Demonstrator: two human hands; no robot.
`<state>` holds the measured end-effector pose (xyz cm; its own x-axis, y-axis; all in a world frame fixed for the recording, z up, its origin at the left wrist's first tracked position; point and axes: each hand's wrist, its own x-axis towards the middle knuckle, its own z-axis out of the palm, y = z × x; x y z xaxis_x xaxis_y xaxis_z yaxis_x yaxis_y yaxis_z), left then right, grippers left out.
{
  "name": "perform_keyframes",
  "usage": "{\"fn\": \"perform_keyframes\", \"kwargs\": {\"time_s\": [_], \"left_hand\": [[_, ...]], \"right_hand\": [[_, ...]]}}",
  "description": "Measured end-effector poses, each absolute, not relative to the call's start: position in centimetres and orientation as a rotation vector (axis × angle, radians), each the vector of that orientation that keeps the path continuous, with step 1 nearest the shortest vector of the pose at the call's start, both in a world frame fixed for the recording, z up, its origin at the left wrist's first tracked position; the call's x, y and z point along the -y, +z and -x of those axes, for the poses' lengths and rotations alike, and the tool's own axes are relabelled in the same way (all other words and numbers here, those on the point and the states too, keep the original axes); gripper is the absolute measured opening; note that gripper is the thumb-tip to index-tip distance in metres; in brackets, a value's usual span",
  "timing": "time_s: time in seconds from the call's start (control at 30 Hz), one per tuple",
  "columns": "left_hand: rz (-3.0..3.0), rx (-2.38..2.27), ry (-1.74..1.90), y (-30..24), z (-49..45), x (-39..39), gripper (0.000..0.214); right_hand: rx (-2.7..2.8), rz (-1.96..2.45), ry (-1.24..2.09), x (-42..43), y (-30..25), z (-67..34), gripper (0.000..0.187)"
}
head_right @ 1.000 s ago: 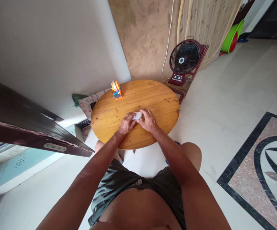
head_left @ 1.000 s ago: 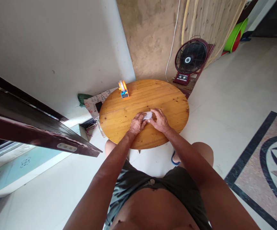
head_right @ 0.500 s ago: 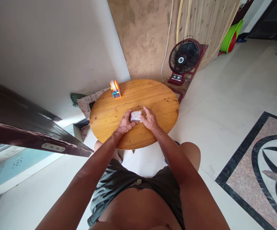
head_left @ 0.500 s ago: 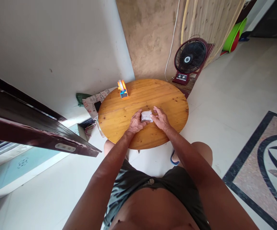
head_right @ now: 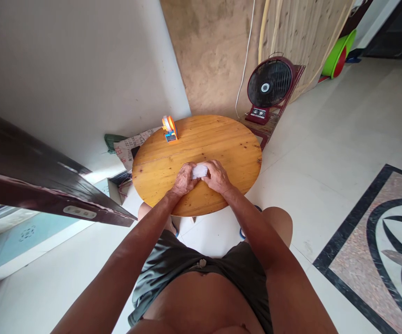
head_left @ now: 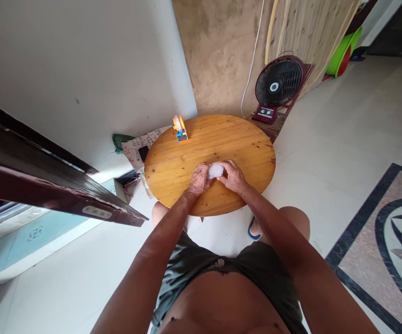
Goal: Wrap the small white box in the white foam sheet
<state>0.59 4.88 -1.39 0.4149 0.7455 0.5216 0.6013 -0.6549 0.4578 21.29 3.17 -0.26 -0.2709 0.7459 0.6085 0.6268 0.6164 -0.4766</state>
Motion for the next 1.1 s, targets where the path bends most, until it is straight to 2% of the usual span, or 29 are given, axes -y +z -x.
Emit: {"fn": "perform_keyframes", "kwargs": {"time_s": [0.23,0.47,0.73,0.87,1.1], "left_hand": [[-2.522,-1.153,1.072,-1.3,-0.6,-4.6,0.046],[-2.192,-1.242,0.923,-0.9,-0.5,-4.7,0.059],[-2.145,-1.233,0.921,-0.5,-0.2,-4.6,0.086],[-2.1,-1.239,0.963,-0.8,0.5,-3.9,0.09],[-2.045,-1.235,1.01,-1.1,0.7,-3.4,0.09]], "right_hand": [[2.049,1.141,0.097,-2.0,0.1,-21.2,0.048],[2.034,1.179,0.173,-2.6,-0.2,-21.4,0.047],[1.959,1.069,0.338,-2.7,-0.6,-22.7,0.068],[1.917,1.095,0.422,-2.3,-0.8,-23.8,0.078],[1.954,1.133,0.311,-2.1,-0.5,-23.4,0.075]]}}
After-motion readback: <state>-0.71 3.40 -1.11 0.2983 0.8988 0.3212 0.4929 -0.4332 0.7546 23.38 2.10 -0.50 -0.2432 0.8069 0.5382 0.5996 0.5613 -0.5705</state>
